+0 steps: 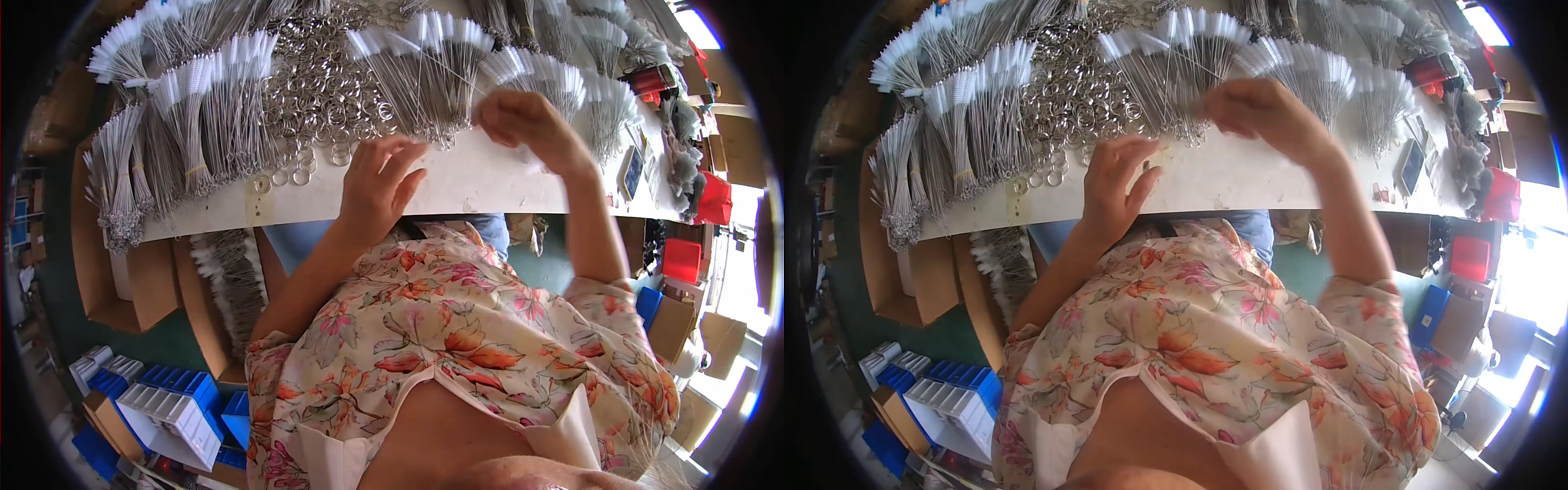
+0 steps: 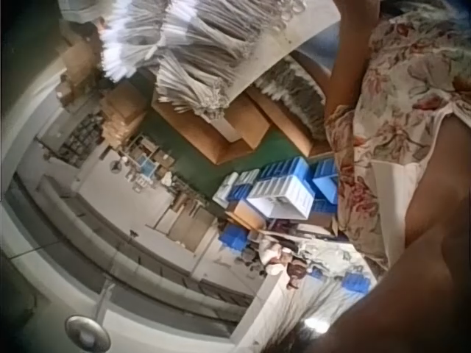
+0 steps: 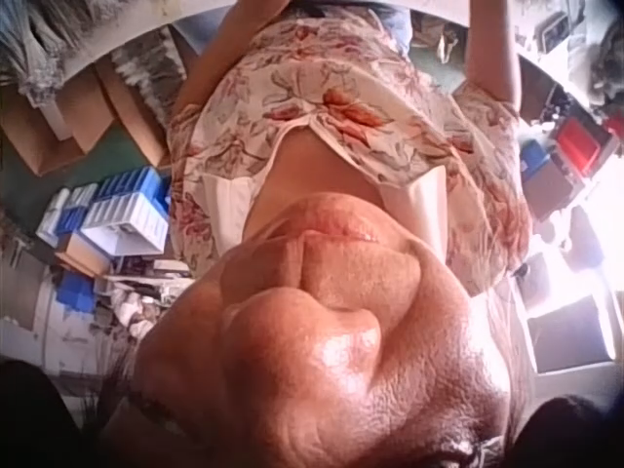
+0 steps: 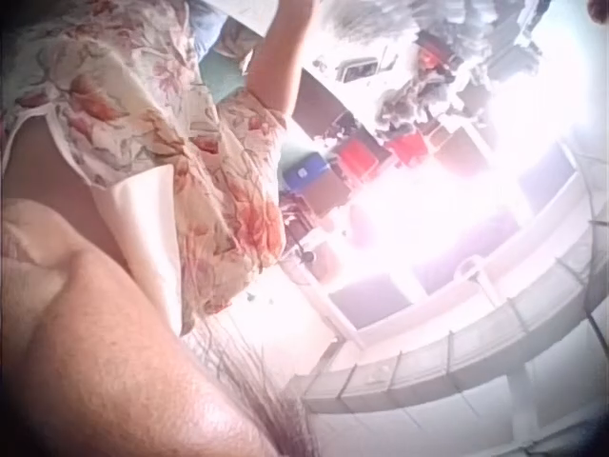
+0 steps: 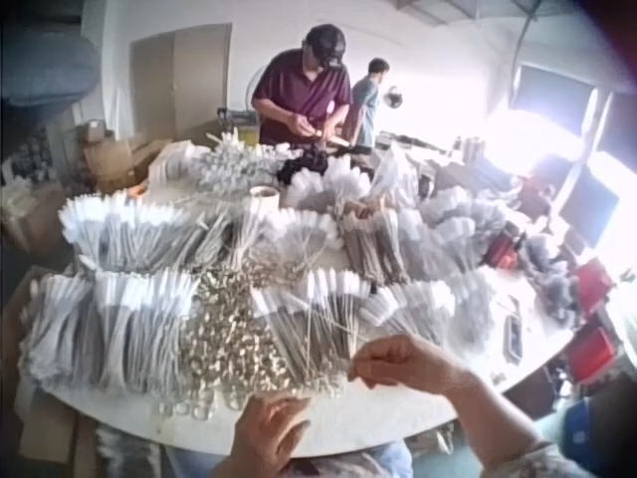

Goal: Assembling bottle brushes by attaching wire stems and metal rings to the brush heads.

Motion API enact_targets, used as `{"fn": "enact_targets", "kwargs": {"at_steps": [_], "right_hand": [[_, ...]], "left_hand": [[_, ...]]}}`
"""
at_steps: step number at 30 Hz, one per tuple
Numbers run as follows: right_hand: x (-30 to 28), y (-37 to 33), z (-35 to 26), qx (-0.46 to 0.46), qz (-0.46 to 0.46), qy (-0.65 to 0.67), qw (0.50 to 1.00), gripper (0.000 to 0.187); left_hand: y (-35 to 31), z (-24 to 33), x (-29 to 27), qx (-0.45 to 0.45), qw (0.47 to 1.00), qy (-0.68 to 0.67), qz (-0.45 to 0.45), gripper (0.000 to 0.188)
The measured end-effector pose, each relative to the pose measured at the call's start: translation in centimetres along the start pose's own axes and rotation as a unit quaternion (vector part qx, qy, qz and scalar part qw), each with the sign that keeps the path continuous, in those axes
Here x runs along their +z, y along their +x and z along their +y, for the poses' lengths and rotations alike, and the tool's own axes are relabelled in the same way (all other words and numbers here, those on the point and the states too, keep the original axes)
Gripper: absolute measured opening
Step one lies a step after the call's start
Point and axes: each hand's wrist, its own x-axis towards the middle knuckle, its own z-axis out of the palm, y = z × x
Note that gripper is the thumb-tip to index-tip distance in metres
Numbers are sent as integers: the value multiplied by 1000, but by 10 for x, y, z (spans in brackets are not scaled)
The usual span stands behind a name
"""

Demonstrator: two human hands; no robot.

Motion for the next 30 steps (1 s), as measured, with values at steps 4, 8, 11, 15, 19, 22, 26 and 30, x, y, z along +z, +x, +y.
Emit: {"fn": "enact_targets", "kwargs": {"at_steps": [4,8,11,15,19,22,26,30], "right_hand": [[1,-13,21,-79,-25,-615,784,9],[51,-4,63,-49,19,-587,808,8],[71,7,54,-51,-63,-247,966,10],[70,11,30,146,-192,214,947,16],[50,2,22,125,-198,198,952,18],[35,-1,32,-77,16,-287,955,14],[48,-10,61,-47,-12,-644,764,10],[55,-3,63,-136,99,-354,920,11]], "left_hand": [[-23,-13,3,-29,998,-44,-26,26],[-22,-4,8,-116,985,-112,-61,20],[-26,0,5,-130,982,-121,-58,19],[-15,4,-8,-2,997,-79,5,21],[16,4,-23,74,996,-7,-51,26],[47,-47,-32,6,995,47,-87,24],[75,-93,-47,82,967,171,-172,18],[77,-100,-43,88,962,164,-197,12]]}}
